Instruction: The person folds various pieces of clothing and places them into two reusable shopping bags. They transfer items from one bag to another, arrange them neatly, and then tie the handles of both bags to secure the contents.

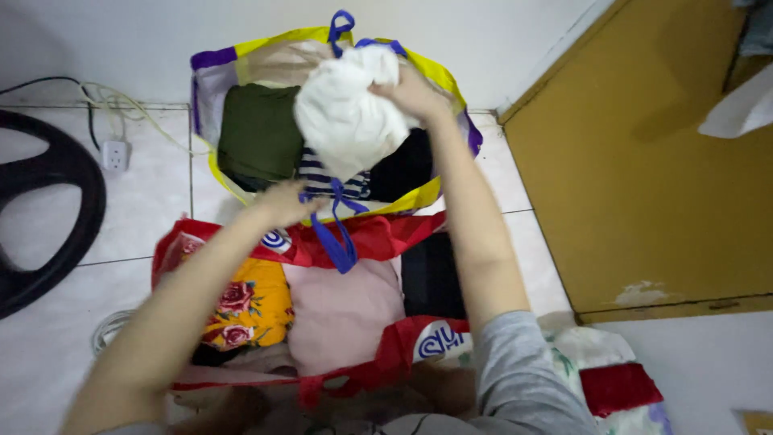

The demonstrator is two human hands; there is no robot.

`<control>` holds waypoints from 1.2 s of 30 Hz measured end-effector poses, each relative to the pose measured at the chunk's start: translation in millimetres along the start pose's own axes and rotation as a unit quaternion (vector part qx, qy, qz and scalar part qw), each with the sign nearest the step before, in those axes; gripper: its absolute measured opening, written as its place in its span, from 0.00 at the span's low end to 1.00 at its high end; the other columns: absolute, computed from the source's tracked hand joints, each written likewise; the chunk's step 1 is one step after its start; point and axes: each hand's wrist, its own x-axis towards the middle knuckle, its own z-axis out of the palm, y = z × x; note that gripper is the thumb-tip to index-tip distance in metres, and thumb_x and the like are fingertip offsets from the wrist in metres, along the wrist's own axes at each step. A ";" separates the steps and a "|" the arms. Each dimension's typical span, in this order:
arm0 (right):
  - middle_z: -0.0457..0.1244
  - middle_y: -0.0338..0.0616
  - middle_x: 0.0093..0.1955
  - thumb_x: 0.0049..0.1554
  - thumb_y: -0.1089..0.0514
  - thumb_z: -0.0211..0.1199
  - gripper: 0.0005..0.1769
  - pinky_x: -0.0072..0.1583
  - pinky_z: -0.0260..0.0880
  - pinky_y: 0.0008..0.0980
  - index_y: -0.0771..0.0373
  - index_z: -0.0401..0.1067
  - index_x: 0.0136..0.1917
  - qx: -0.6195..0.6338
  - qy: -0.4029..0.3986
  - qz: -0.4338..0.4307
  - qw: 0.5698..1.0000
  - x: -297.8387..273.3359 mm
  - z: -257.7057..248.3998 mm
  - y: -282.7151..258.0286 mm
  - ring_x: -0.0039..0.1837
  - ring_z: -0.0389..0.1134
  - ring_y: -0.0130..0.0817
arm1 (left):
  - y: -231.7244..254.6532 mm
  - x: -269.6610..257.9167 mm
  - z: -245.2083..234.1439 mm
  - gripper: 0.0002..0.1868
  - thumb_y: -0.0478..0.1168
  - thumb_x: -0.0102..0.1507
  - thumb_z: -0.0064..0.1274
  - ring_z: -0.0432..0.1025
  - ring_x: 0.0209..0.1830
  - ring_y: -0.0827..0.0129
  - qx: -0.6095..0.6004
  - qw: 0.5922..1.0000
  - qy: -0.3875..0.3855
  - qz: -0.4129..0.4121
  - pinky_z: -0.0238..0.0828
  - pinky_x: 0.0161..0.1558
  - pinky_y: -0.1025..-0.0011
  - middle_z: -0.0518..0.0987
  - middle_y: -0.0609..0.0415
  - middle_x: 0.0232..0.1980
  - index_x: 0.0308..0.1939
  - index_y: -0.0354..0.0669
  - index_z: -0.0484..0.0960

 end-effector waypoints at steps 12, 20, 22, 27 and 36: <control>0.71 0.49 0.50 0.56 0.63 0.71 0.16 0.54 0.75 0.34 0.72 0.77 0.56 0.227 -0.132 0.036 0.964 -118.8 -119.3 -164.5 0.51 0.74 0.35 | -54.5 -110.3 -72.5 0.10 0.51 0.61 0.58 0.79 0.45 0.57 0.376 0.913 0.157 -0.016 0.70 0.47 0.50 0.83 0.52 0.44 0.45 0.60 0.83; 0.72 0.44 0.53 0.51 0.60 0.73 0.21 0.57 0.75 0.31 0.65 0.76 0.58 0.082 -0.131 -0.025 0.988 -164.7 -30.9 -237.9 0.53 0.74 0.30 | -65.8 -112.8 -103.4 0.15 0.53 0.58 0.64 0.79 0.33 0.50 0.241 0.906 0.346 0.012 0.75 0.32 0.55 0.83 0.45 0.32 0.37 0.48 0.89; 0.72 0.47 0.56 0.56 0.56 0.71 0.22 0.60 0.72 0.40 0.63 0.76 0.62 -0.097 -0.097 -0.254 0.957 -186.1 4.9 -239.1 0.55 0.74 0.39 | -100.7 -89.0 -95.5 0.04 0.43 0.63 0.62 0.80 0.36 0.52 0.285 0.892 0.351 0.032 0.76 0.35 0.56 0.84 0.48 0.36 0.36 0.53 0.90; 0.56 0.49 0.78 0.55 0.45 0.62 0.41 0.72 0.62 0.44 0.53 0.57 0.80 -0.132 -0.232 -0.189 0.945 -283.9 179.4 -196.3 0.70 0.63 0.49 | -91.3 -113.3 -100.8 0.09 0.48 0.58 0.64 0.79 0.37 0.49 0.239 0.911 0.337 -0.007 0.76 0.39 0.55 0.84 0.44 0.34 0.36 0.48 0.89; 0.48 0.54 0.84 0.50 0.25 0.67 0.53 0.76 0.50 0.59 0.47 0.53 0.79 -0.217 -0.182 -0.270 0.920 -276.5 205.7 -202.7 0.82 0.48 0.61 | -63.8 -241.1 -67.9 0.35 0.62 0.60 0.62 0.78 0.48 0.45 0.172 0.920 0.347 -0.061 0.76 0.45 0.52 0.80 0.37 0.51 0.53 0.32 0.79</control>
